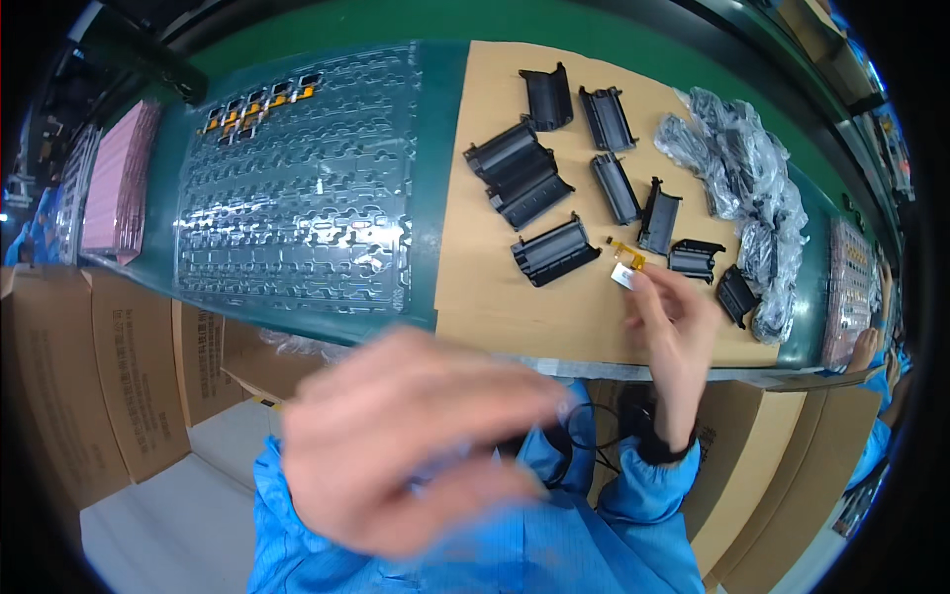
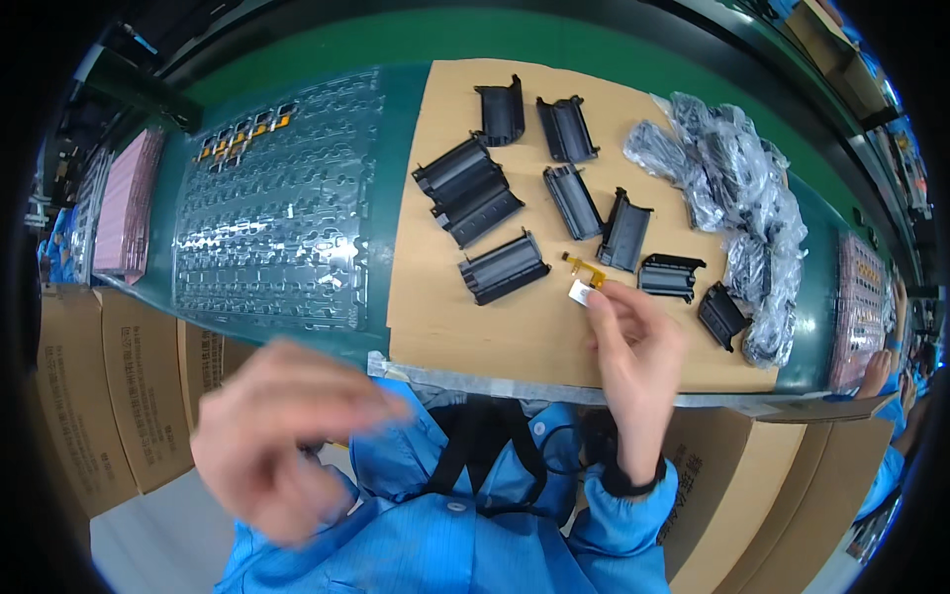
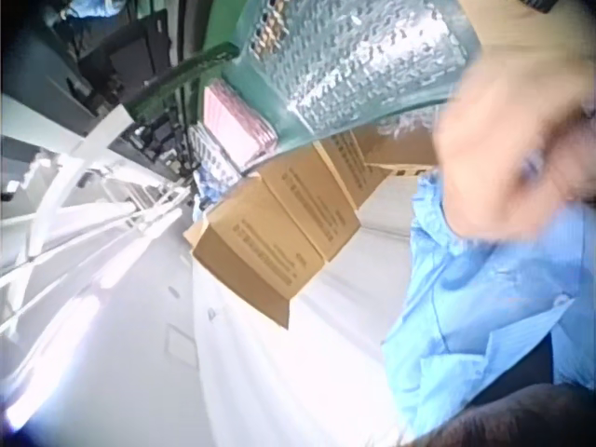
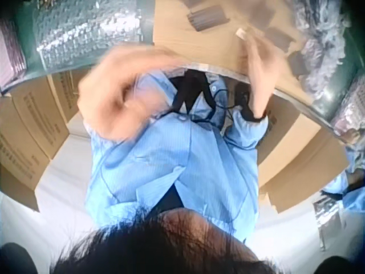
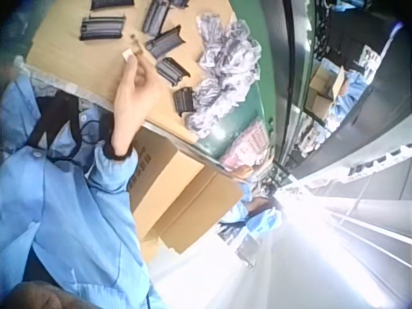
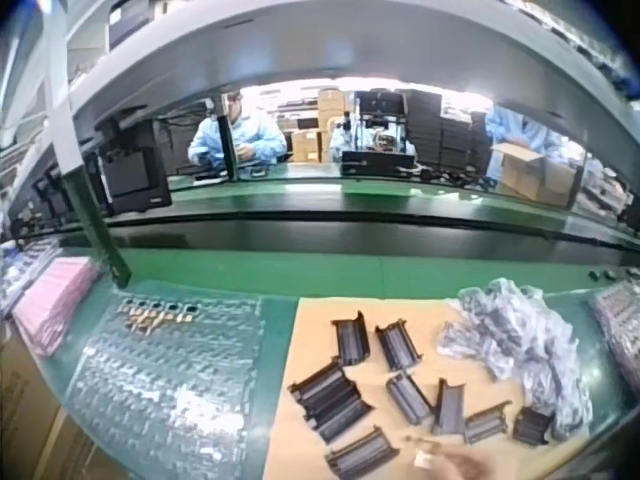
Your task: Manually assemble internal electronic parts into a small plastic housing component.
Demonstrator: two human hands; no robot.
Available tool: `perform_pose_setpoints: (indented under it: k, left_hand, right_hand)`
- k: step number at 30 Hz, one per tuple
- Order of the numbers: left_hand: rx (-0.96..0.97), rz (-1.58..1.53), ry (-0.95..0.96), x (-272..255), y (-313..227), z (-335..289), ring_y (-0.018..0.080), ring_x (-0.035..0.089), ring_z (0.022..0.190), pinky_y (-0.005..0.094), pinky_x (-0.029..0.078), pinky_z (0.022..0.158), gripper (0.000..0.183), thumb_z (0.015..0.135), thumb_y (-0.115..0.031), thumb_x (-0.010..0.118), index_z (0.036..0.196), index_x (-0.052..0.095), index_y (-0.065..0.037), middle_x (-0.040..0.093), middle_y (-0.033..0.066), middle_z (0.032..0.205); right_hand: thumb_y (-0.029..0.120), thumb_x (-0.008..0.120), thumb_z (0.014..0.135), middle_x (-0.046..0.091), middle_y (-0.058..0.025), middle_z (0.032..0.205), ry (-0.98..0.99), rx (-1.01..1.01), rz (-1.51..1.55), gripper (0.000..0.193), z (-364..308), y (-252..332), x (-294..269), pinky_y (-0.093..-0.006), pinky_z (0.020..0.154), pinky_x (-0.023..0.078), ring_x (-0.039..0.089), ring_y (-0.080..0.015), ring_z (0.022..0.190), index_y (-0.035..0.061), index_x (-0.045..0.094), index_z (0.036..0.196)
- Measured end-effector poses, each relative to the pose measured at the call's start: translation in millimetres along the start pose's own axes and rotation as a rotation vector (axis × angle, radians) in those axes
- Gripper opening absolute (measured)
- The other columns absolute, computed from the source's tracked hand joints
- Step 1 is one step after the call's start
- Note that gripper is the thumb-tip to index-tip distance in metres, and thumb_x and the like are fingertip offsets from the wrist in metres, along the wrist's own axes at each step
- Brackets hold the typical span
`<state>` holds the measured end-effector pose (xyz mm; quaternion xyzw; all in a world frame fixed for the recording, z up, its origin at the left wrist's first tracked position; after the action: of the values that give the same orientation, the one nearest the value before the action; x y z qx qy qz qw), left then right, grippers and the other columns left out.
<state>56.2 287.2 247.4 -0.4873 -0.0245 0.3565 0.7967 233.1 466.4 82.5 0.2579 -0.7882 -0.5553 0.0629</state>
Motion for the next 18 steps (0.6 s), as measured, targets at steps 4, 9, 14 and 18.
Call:
perform_pose_setpoints:
  k: [4, 9, 14, 18]
  left_hand:
    - [-0.541, 0.267, -0.422, -105, 50, -70, 0.0206, 0.054, 0.063, 0.0333, 0.043, 0.065, 0.020, 0.091, -0.007, 0.054, 0.076, 0.062, 0.002, 0.062, 0.0088, 0.066]
    - [-0.194, 0.497, -0.023, -91, 1, -71, 0.0296, 0.061, 0.110, 0.0522, 0.042, 0.099, 0.017, 0.088, -0.007, 0.055, 0.087, 0.067, 0.004, 0.068, 0.0153, 0.085]
    - [-0.671, -0.465, -0.263, -81, 72, -86, 0.0416, 0.051, 0.127, 0.0498, 0.035, 0.110, 0.074, 0.079, -0.008, 0.058, 0.145, 0.030, 0.010, 0.060, 0.0316, 0.121]
    - [-0.680, -0.844, 0.016, -75, 64, -128, 0.0401, 0.031, 0.144, 0.0463, 0.024, 0.118, 0.084, 0.084, -0.015, 0.063, 0.152, 0.019, 0.008, 0.036, 0.0341, 0.148]
  right_hand:
    - [0.000, 0.064, 0.091, 0.064, -0.0102, 0.097, -0.450, -0.461, -0.337, 0.026, -67, 88, -45, -0.0226, 0.071, 0.049, 0.058, -0.0103, 0.085, -0.0070, 0.063, 0.117]
    - [0.034, 0.070, 0.085, 0.051, -0.0221, 0.134, 0.015, -0.916, -0.385, 0.066, -90, 128, -70, -0.0318, 0.071, 0.046, 0.054, -0.0305, 0.110, 0.0012, 0.049, 0.138]
    - [0.034, 0.066, 0.086, 0.051, -0.0225, 0.133, 0.002, -0.932, -0.222, 0.064, -71, 78, -137, -0.0316, 0.071, 0.046, 0.055, -0.0301, 0.108, 0.0004, 0.048, 0.138]
    - [0.034, 0.062, 0.087, 0.050, -0.0228, 0.133, -0.054, -0.995, -0.126, 0.063, -58, 113, -95, -0.0315, 0.072, 0.047, 0.055, -0.0298, 0.107, -0.0003, 0.047, 0.138]
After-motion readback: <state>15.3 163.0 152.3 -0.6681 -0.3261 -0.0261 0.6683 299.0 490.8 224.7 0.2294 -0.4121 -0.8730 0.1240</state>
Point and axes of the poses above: each hand's wrist, its own z-axis towards the middle knuckle, its own x-axis out of the palm, y = z × x, the point moved 9 cm from there along z, towards the middle knuckle
